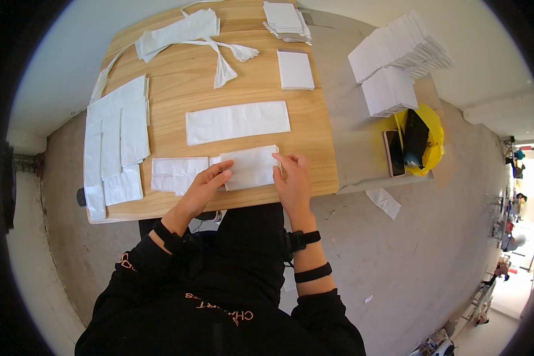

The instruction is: The recorder folds white plastic sleeves and stacks them on a wooden table.

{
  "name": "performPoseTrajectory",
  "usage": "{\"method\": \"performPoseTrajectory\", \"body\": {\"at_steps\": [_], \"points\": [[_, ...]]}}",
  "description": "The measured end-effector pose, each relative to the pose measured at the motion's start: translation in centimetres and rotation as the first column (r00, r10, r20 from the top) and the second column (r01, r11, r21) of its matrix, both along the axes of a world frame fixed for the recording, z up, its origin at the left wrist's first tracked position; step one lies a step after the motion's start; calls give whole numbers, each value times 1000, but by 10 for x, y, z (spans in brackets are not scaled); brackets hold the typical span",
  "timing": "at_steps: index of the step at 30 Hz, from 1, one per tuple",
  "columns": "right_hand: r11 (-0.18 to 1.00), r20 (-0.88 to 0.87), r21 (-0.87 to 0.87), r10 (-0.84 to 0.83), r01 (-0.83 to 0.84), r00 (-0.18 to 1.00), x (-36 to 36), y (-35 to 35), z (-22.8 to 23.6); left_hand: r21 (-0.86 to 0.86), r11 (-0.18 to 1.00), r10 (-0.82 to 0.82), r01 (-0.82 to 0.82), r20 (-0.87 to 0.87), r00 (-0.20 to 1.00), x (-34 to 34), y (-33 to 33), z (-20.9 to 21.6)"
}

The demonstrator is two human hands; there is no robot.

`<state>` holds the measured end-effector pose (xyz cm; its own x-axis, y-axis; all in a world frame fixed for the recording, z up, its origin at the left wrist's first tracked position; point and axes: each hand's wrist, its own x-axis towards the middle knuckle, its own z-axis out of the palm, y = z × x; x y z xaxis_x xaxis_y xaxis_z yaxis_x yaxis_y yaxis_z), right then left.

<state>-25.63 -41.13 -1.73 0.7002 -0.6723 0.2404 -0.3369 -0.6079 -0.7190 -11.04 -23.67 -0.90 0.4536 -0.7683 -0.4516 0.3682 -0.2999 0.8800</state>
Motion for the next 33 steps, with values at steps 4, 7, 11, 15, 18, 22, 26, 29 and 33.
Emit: {"method": "performPoseTrajectory", "body": {"at_steps": [4, 7, 11, 15, 18, 22, 26, 29, 33], "points": [[997, -63, 77, 30, -25, 998, 1, -6, -9, -4, 1000, -19, 20, 3, 1000, 1, -1, -5], [992, -94, 123, 25, -13, 995, 3, -5, -11, 1, 1000, -4, 4, 112, 994, 6, 7, -16], [999, -98, 33, 34, -31, 995, 2, -7, -14, 197, 978, -71, -73, 639, 766, 2, 13, 10], [997, -87, 63, 39, -33, 995, 3, -7, -17, 71, 981, -119, 182, 956, 269, -15, 3, 7], [999, -88, 15, 44, -43, 995, 2, -6, -17, 249, 922, -285, 296, 955, 84, -24, -6, 9], [999, -97, 20, 43, -42, 994, 2, -6, -16, 353, 898, -389, 263, 916, 97, -23, -1, -16], [996, -78, -85, -10, 3, 997, 17, 9, 1, 352, 899, -384, 260, 920, 83, -22, 1, -18], [941, -55, 317, 143, -118, 988, 36, 31, 14, 343, 902, -375, 262, 923, 84, -21, 3, -18], [987, -54, 153, 64, -55, 997, 39, 34, -18, 342, 897, -379, 279, 921, 90, -22, 0, -16]]}}
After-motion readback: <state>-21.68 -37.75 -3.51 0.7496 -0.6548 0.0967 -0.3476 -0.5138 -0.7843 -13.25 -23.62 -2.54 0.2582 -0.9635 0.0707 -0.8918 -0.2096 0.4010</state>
